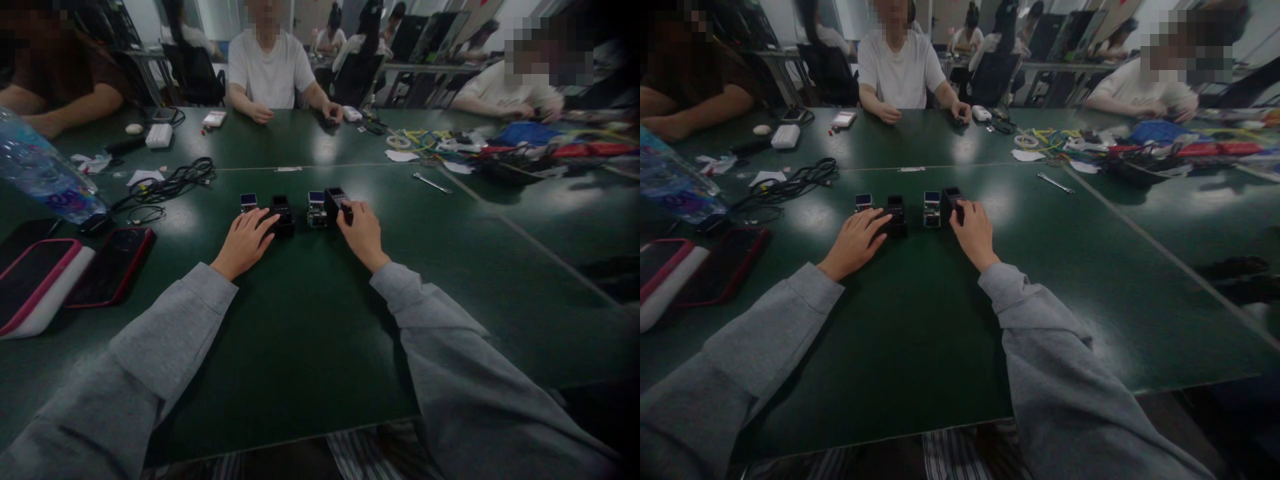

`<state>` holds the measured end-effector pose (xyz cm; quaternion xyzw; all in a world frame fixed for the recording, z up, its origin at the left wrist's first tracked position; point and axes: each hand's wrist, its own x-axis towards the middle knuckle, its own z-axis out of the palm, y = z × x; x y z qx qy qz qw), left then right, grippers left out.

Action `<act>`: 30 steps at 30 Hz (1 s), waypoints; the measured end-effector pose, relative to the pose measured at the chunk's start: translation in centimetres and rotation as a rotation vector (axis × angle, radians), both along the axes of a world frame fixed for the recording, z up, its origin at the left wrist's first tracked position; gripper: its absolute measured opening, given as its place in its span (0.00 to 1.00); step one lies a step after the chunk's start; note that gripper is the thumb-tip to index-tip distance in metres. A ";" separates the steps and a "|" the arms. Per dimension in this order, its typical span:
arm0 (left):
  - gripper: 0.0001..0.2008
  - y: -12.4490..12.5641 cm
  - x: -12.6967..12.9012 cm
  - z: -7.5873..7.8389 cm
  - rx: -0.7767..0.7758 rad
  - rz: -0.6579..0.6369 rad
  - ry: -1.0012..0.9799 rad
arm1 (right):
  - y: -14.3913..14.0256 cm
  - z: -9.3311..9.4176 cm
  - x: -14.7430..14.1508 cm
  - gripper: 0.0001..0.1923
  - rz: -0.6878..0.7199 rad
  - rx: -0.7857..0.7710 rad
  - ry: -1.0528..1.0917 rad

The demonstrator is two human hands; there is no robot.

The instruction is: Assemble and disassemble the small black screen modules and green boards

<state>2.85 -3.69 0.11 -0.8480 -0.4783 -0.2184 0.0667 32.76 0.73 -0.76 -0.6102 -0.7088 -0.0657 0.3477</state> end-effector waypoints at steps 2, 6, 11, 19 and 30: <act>0.23 -0.1 0.1 0.1 0.007 0.008 -0.017 | -0.9 0.1 0.4 0.20 -0.005 0.005 -0.011; 0.21 0.6 -0.7 0.2 0.054 0.060 -0.172 | -2.8 0.3 1.5 0.21 -0.021 -0.008 -0.023; 0.21 3.0 -3.6 -0.7 0.106 0.298 -0.380 | -3.4 0.6 2.3 0.24 -0.054 -0.026 -0.027; 0.21 3.3 -5.6 -2.1 0.020 0.340 -0.138 | -1.9 -0.1 2.3 0.27 -0.051 -0.018 -0.051; 0.18 3.8 -5.7 -2.2 -0.086 0.243 0.014 | -0.4 -1.7 3.2 0.32 0.078 -0.087 -0.098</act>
